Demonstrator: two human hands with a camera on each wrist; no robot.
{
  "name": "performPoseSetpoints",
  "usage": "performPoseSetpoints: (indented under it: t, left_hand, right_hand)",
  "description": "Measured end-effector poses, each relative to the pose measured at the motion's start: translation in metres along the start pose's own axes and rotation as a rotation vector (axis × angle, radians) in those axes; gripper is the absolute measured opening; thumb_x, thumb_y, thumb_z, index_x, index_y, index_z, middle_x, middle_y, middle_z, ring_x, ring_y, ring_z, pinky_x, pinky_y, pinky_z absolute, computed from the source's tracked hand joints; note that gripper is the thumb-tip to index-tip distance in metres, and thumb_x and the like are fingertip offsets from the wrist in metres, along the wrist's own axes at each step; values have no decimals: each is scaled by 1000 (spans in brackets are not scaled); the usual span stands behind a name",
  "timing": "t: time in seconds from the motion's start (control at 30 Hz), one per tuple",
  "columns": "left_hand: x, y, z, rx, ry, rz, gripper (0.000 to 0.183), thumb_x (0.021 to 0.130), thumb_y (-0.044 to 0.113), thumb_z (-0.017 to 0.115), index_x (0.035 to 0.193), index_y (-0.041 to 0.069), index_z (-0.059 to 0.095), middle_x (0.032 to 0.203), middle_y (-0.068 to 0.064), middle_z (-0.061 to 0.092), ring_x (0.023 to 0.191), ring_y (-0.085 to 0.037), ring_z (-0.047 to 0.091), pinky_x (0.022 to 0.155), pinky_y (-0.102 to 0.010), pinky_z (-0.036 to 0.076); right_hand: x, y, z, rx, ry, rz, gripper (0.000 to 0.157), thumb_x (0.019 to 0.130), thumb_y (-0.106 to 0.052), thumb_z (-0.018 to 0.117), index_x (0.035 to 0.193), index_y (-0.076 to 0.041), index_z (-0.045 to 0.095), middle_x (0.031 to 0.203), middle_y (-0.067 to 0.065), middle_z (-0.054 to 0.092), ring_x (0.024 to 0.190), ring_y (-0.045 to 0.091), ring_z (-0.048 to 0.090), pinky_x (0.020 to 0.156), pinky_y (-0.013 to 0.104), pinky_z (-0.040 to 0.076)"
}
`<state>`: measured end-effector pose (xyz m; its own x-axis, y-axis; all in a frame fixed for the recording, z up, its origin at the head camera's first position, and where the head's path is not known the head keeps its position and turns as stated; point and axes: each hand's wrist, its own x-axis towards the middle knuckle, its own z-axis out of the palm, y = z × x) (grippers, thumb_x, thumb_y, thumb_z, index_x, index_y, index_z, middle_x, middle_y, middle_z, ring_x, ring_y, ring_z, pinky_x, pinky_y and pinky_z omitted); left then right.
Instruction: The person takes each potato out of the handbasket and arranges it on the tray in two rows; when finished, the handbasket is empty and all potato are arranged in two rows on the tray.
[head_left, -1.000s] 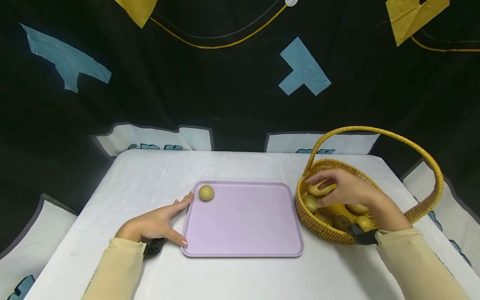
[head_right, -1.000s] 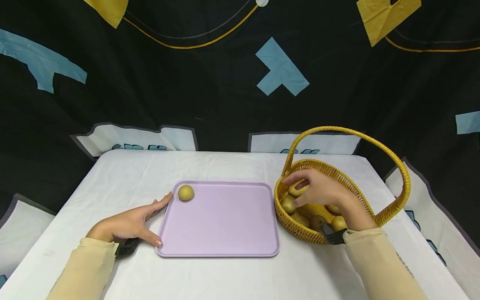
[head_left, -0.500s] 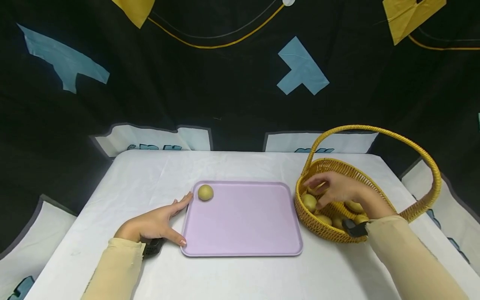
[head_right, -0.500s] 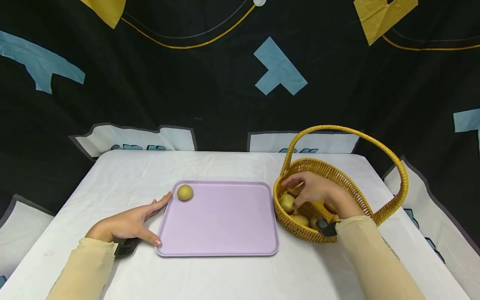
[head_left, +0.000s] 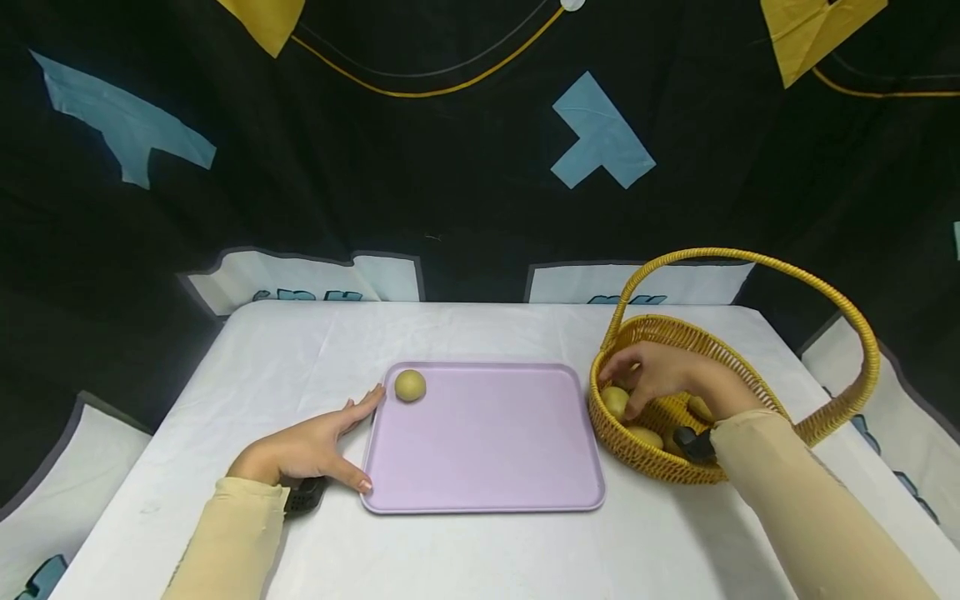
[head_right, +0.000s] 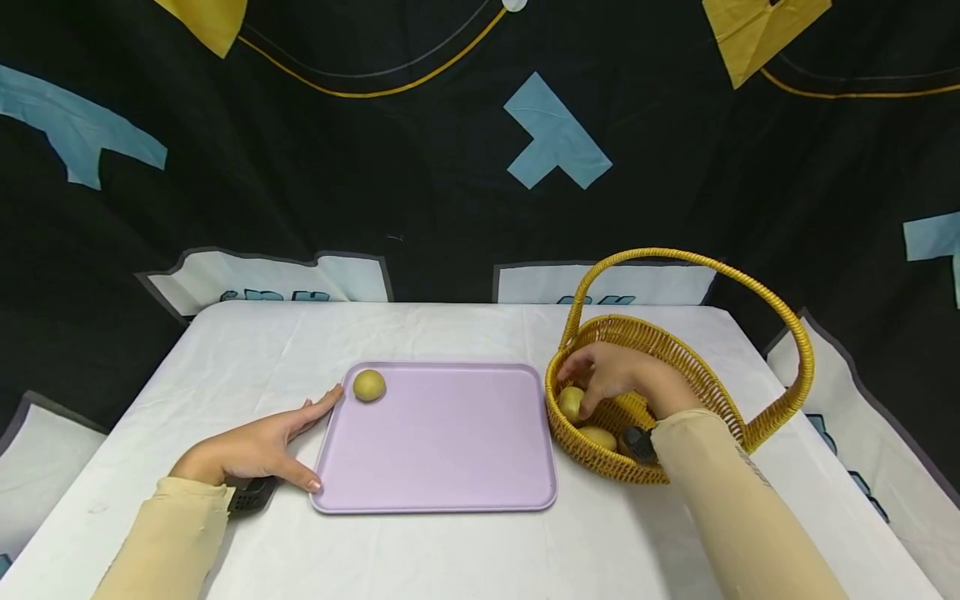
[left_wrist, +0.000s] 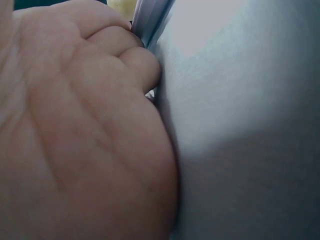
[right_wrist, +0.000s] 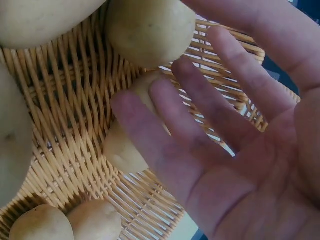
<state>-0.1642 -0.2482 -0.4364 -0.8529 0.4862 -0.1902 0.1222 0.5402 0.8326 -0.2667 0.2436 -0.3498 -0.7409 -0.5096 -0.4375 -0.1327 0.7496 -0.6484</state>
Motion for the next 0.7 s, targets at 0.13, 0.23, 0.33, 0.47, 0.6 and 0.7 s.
performPoseSetpoints:
  t: [0.13, 0.23, 0.33, 0.47, 0.6, 0.7]
  left_hand:
    - [0, 0, 0, 0, 1, -6, 131, 63, 24, 97, 162, 10, 13, 166, -19, 5, 147, -50, -11, 113, -67, -4]
    - [1, 0, -1, 6, 3, -6, 131, 63, 25, 97, 162, 10, 13, 166, -19, 5, 147, -50, -11, 114, -67, -4]
    - [1, 0, -1, 7, 2, -4, 130, 63, 25, 97, 162, 10, 13, 166, -20, 5, 147, -50, -11, 114, -67, -4]
    - [1, 0, 0, 2, 5, 1, 130, 63, 24, 97, 162, 10, 14, 165, -20, 6, 147, -49, -10, 114, -67, -4]
    - [0, -1, 0, -6, 9, 4, 130, 62, 24, 97, 162, 11, 14, 165, -21, 6, 147, -49, -10, 114, -67, -4]
    - [-1, -2, 0, -4, 8, 7, 130, 63, 24, 97, 162, 11, 14, 165, -21, 6, 147, -49, -10, 114, -67, -4]
  right_hand:
    - [3, -1, 0, 17, -40, 9, 53, 68, 3, 86, 117, -3, 68, 123, 15, 64, 119, 36, 57, 91, 40, 54]
    - [5, -1, 0, 12, -55, 14, 52, 67, 3, 87, 115, -3, 68, 118, 13, 65, 114, 32, 59, 89, 37, 55]
    - [7, 0, 1, -6, -68, 5, 52, 66, 3, 87, 114, -2, 68, 114, 11, 66, 109, 29, 60, 88, 37, 54]
    - [10, 0, 3, -53, -75, -11, 50, 65, 2, 87, 111, -3, 68, 105, 8, 66, 98, 23, 59, 83, 33, 53]
    - [14, -2, 5, -105, -69, -21, 46, 66, 1, 88, 107, -4, 69, 101, 5, 66, 93, 21, 58, 80, 31, 52]
    - [15, -3, 5, -109, -68, -15, 45, 66, 2, 88, 106, -4, 69, 101, 5, 66, 94, 21, 59, 81, 32, 52]
